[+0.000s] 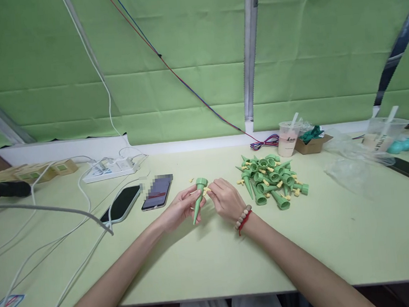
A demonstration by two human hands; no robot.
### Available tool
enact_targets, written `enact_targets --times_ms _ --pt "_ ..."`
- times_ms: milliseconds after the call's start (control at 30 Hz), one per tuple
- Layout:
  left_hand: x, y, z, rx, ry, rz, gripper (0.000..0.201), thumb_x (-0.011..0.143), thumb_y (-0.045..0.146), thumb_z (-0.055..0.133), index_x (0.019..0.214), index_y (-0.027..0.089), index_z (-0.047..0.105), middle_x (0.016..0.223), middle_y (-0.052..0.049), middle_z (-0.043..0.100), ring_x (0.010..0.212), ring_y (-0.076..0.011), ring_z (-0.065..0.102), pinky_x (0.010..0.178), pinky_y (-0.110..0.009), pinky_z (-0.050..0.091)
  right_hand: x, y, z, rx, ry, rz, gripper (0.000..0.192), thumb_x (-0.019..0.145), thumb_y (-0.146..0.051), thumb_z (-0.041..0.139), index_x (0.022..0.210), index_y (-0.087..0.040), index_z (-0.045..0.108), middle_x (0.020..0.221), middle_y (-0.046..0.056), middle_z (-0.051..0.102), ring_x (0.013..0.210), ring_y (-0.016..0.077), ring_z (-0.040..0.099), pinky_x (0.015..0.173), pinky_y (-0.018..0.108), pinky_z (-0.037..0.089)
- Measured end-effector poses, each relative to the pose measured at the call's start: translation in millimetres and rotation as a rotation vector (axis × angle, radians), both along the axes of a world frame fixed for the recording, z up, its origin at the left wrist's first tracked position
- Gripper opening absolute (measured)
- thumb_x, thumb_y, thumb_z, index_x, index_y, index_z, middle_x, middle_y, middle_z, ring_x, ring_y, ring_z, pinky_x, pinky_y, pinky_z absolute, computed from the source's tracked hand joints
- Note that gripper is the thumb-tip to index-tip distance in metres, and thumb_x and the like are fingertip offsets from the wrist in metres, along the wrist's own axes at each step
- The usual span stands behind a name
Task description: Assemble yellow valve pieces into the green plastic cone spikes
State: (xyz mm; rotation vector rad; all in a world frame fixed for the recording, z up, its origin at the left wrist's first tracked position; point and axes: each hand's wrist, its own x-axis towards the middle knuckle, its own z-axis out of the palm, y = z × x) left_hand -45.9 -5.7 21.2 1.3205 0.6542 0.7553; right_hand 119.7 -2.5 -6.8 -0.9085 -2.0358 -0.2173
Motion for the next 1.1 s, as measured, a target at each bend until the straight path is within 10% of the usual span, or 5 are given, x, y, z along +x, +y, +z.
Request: enact_targets --times_ms 267,700,1100 --pt "-3 4 3.9 -0.064 0.023 0.122 0.032 0.080 0.044 0.051 0.065 0.015 0.048 0.044 0.005 0.041 0.037 -0.0057 0.046 0.033 -0.014 0.034 1 9 3.1 0.091 -0.162 -0.097 0.028 0.093 -0.030 0.031 0.084 -0.017 0.054 0.075 0.005 0.057 0.069 0.0161 0.050 0.065 0.027 0.035" --pt "-1 2 3.6 -0.021 0.051 0.012 0.036 0.077 0.049 0.054 0.089 0.016 0.050 0.053 0.004 0.052 0.038 -0.0070 0.048 0.036 -0.017 0.039 1 2 -2.0 0.187 -0.174 -0.229 0.031 0.093 -0.030 0.036 0.075 -0.017 0.058 0.062 0.002 0.059 0.056 0.0113 0.051 0.053 0.024 0.027" --pt "-1 6 -11.2 0.250 0.152 0.007 0.066 0.079 0.047 0.050 0.135 0.018 0.029 0.063 -0.002 0.060 0.050 -0.0126 0.058 0.048 -0.023 0.046 -9 -5 1.7 -0.674 0.503 0.069 0.047 0.087 -0.053 0.030 0.053 -0.020 0.035 0.046 -0.004 0.036 0.041 0.0094 0.034 0.044 0.024 0.027"
